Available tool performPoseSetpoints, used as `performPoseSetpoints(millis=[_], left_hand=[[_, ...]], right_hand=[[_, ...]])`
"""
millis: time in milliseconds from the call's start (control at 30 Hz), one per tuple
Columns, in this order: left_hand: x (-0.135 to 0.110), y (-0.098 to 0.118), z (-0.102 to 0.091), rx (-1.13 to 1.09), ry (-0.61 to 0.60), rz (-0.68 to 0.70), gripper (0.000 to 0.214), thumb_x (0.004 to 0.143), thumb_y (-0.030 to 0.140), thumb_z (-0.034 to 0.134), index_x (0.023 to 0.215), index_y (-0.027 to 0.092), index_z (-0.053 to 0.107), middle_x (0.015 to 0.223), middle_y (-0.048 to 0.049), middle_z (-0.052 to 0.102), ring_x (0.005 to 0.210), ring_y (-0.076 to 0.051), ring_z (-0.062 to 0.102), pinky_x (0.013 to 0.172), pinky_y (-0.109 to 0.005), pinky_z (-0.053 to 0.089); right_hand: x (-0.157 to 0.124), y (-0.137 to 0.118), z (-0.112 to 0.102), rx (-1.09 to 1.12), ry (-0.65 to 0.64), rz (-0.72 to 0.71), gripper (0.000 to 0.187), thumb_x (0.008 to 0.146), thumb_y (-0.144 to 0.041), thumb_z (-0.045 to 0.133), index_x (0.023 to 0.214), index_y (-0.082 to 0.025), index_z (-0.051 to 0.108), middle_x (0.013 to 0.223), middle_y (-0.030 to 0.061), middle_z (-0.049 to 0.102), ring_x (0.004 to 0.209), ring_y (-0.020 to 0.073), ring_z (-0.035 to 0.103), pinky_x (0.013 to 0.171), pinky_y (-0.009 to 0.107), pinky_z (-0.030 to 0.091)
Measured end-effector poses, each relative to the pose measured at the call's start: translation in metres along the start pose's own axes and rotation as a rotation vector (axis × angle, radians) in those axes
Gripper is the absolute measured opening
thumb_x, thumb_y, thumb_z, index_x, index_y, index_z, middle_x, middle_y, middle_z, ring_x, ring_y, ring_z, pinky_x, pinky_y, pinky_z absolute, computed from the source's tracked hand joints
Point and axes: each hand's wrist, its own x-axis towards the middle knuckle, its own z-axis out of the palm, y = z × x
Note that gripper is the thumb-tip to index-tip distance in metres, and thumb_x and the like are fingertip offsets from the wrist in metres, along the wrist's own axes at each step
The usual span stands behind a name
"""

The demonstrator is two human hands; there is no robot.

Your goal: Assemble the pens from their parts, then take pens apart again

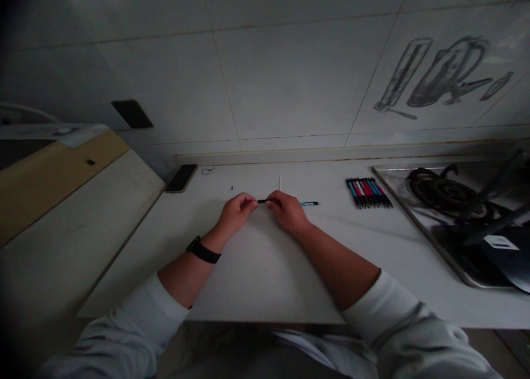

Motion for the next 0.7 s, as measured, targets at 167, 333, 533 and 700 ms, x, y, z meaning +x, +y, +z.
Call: performPoseSetpoints(millis=[167, 333, 533, 700], left_hand=[[-0.001, 0.002, 0.001, -0.006, -0.018, 0.014, 0.006, 0.090, 0.025, 0.064, 0.089, 0.021, 0.068, 0.087, -0.0028, 0.073, 0.080, -0.017, 0.067, 0.079, -0.030, 0.053], [-0.004, 0.001, 0.005, 0.041, -0.062, 0.082, 0.018, 0.087, 0.026, 0.071, 0.104, 0.022, 0.071, 0.101, -0.0060, 0.075, 0.085, -0.017, 0.068, 0.080, -0.031, 0.054], [0.017, -0.010, -0.020, -0.032, 0.171, 0.020, 0.020, 0.095, 0.037, 0.060, 0.095, 0.020, 0.071, 0.096, -0.0060, 0.074, 0.085, -0.017, 0.066, 0.079, -0.029, 0.052], [0.039, -0.032, -0.052, -0.327, 0.495, -0.239, 0.038, 0.101, 0.048, 0.043, 0.098, 0.017, 0.065, 0.092, -0.0087, 0.070, 0.069, -0.012, 0.060, 0.058, -0.022, 0.044]], right_hand=[[0.001, -0.001, -0.003, -0.048, -0.005, -0.018, 0.023, 0.096, -0.039, 0.056, 0.089, -0.022, 0.069, 0.076, 0.0016, 0.069, 0.068, 0.0164, 0.059, 0.067, 0.027, 0.041], [0.001, -0.001, 0.000, -0.098, -0.012, -0.068, 0.017, 0.094, -0.035, 0.058, 0.097, -0.022, 0.070, 0.087, 0.0039, 0.072, 0.076, 0.0177, 0.063, 0.072, 0.029, 0.045], [0.005, -0.001, 0.014, -0.075, 0.023, -0.066, 0.030, 0.098, -0.036, 0.055, 0.123, -0.021, 0.062, 0.091, 0.0050, 0.071, 0.075, 0.0179, 0.063, 0.074, 0.030, 0.048], [0.033, 0.001, 0.043, -0.263, -0.051, -0.214, 0.027, 0.097, -0.023, 0.052, 0.120, -0.018, 0.065, 0.109, 0.0117, 0.070, 0.105, 0.0234, 0.061, 0.098, 0.037, 0.046]])
